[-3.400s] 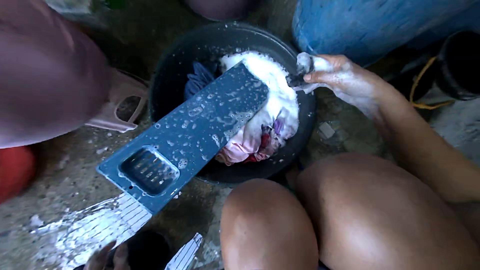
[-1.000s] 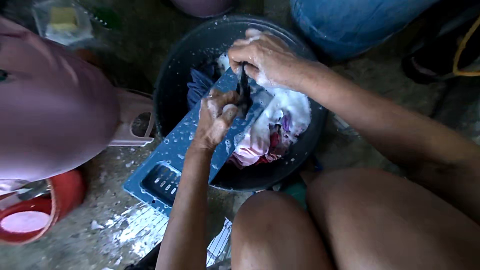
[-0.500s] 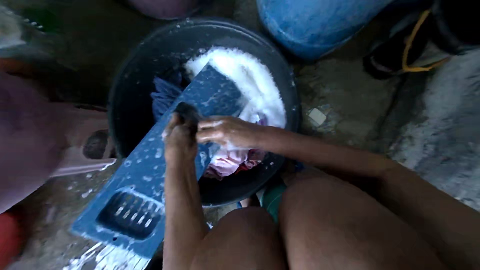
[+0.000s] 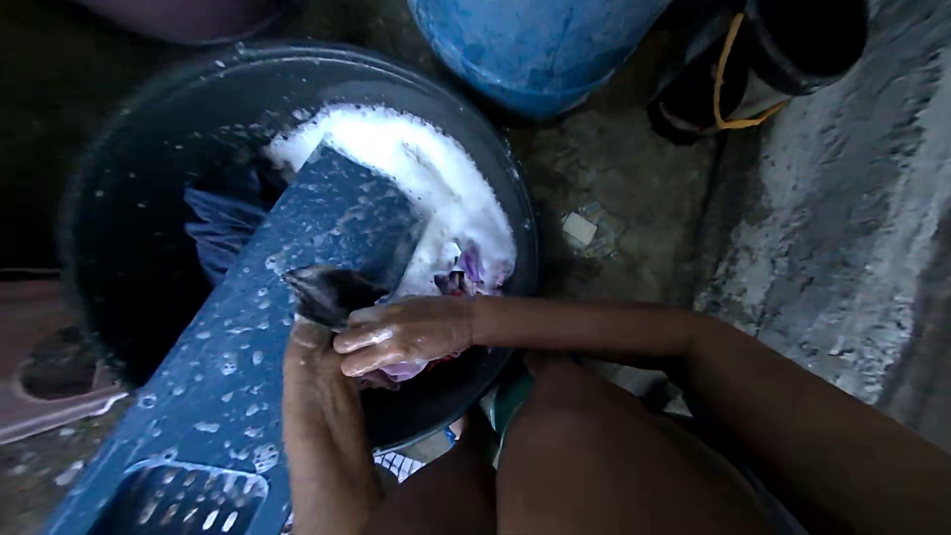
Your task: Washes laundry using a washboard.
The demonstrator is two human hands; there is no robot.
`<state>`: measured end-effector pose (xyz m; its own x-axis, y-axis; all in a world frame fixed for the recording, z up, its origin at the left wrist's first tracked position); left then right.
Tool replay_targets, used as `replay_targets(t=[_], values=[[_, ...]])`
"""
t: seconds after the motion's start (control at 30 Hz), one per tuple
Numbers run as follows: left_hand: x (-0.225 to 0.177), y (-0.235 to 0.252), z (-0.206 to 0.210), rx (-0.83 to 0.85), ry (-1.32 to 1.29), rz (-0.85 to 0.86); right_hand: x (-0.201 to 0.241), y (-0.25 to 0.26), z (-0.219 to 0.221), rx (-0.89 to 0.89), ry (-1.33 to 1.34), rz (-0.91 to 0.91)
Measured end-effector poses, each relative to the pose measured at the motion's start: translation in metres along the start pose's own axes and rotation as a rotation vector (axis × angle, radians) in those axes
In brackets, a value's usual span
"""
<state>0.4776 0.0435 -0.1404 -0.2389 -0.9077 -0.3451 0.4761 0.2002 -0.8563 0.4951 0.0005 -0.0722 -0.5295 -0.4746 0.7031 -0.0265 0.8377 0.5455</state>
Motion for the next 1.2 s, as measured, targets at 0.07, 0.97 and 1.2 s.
replay_targets(t=[0.07, 0.97, 1.2], values=[[0.0, 0.015, 0.002, 0.235, -0.071, 0.049, 0.007, -0.003, -0.015, -0.039, -0.02, -0.049], [-0.01, 0.073, 0.039, 0.25, 0.999, 0.409, -0.161, -0.383, -0.14, 0.044, -0.562, 1.663], [-0.036, 0.05, -0.017, 0.289, 0.299, 0.406, -0.133, -0.382, -0.187, -0.713, -0.303, 1.527]])
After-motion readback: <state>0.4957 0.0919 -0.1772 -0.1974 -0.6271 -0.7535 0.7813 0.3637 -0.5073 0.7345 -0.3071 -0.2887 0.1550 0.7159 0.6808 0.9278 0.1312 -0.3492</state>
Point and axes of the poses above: each hand's wrist, its own y-axis towards the middle knuckle, its own z-axis out of the palm, x = y × z, the point moved 10 cm from there along y, towards the middle knuckle, and after that the axes turned 6 degrees about y, right-handed, at the moved point
